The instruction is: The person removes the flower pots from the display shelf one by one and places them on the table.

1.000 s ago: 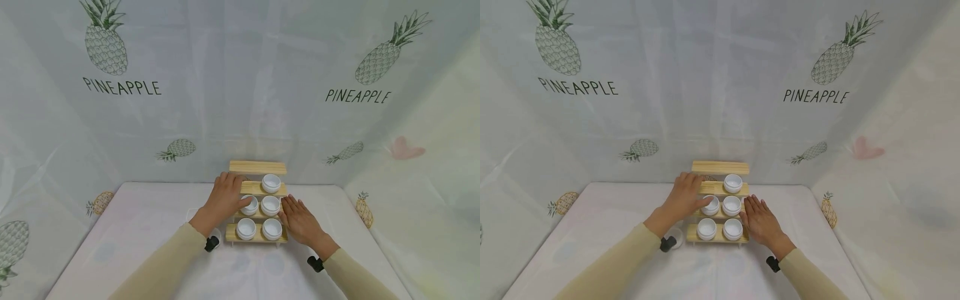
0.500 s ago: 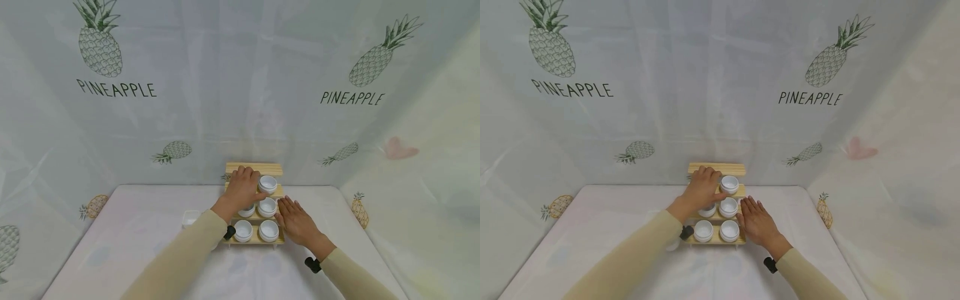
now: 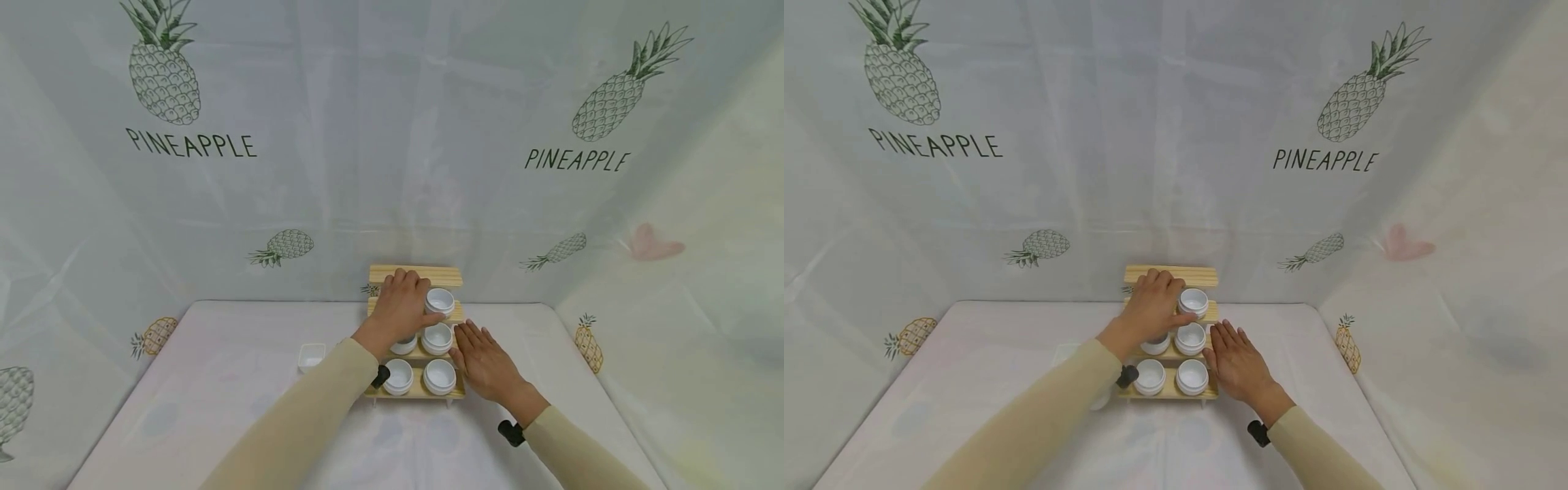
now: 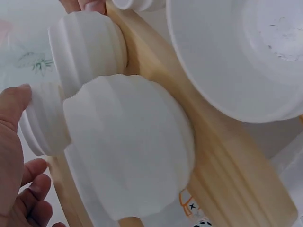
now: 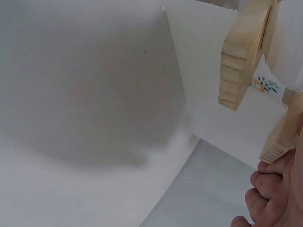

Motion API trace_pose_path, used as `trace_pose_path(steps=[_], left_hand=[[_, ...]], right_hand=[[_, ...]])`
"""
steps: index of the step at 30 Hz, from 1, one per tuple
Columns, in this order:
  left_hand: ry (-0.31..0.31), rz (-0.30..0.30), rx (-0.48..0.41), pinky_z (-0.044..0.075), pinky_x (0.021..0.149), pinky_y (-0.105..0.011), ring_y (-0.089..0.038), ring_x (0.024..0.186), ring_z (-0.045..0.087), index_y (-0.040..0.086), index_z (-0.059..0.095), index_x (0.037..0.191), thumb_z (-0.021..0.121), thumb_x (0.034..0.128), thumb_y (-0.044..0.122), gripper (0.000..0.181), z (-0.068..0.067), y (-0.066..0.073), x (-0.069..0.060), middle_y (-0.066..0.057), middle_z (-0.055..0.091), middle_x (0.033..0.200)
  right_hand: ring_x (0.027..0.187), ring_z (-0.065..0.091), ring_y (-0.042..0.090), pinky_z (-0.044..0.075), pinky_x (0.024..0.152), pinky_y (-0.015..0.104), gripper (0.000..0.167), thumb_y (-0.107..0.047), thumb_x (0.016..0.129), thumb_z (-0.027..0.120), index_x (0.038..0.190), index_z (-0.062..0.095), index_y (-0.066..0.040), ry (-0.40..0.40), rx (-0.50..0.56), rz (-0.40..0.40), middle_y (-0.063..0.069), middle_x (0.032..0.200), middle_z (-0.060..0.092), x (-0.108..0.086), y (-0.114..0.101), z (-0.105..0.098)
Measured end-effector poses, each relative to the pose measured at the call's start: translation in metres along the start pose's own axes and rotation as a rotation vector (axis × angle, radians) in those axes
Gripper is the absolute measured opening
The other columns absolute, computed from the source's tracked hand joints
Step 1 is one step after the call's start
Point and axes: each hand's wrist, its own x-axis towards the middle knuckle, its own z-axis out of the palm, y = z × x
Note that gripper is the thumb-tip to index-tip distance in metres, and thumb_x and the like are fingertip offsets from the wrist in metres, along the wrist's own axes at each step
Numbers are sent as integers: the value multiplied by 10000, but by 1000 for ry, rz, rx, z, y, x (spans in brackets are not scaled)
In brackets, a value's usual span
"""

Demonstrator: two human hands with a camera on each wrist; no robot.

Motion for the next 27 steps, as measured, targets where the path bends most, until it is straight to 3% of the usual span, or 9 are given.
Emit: trace_pose_path(steps=[9, 17, 27], left_hand=[[-61, 7, 53, 418, 986, -401, -239, 1103, 475, 133, 672, 1317, 637, 929, 730, 712, -1, 7, 8, -26, 597, 1197], [3, 59, 63, 390, 901, -371, -239, 1031, 442, 105, 630, 1238, 700, 911, 690, 675, 6, 4, 9, -42, 559, 1133], [58, 100, 70, 383, 901, -372, -246, 1031, 431, 97, 604, 1218, 711, 912, 674, 662, 10, 1, 8, -52, 549, 1149]], right_hand=[[1557, 339, 424, 283, 1247, 591, 634, -403, 1150, 381, 1566, 413, 75, 1, 17, -2, 255, 1636, 409, 0, -1, 0], [1557, 341, 421, 280, 1250, 588, 636, -406, 1147, 389, 1564, 418, 73, -1, 7, 0, 254, 1636, 410, 1, -2, 0], [1553, 349, 421, 290, 1245, 588, 628, -402, 1149, 383, 1563, 424, 68, 2, -3, 5, 252, 1630, 422, 0, -1, -1]])
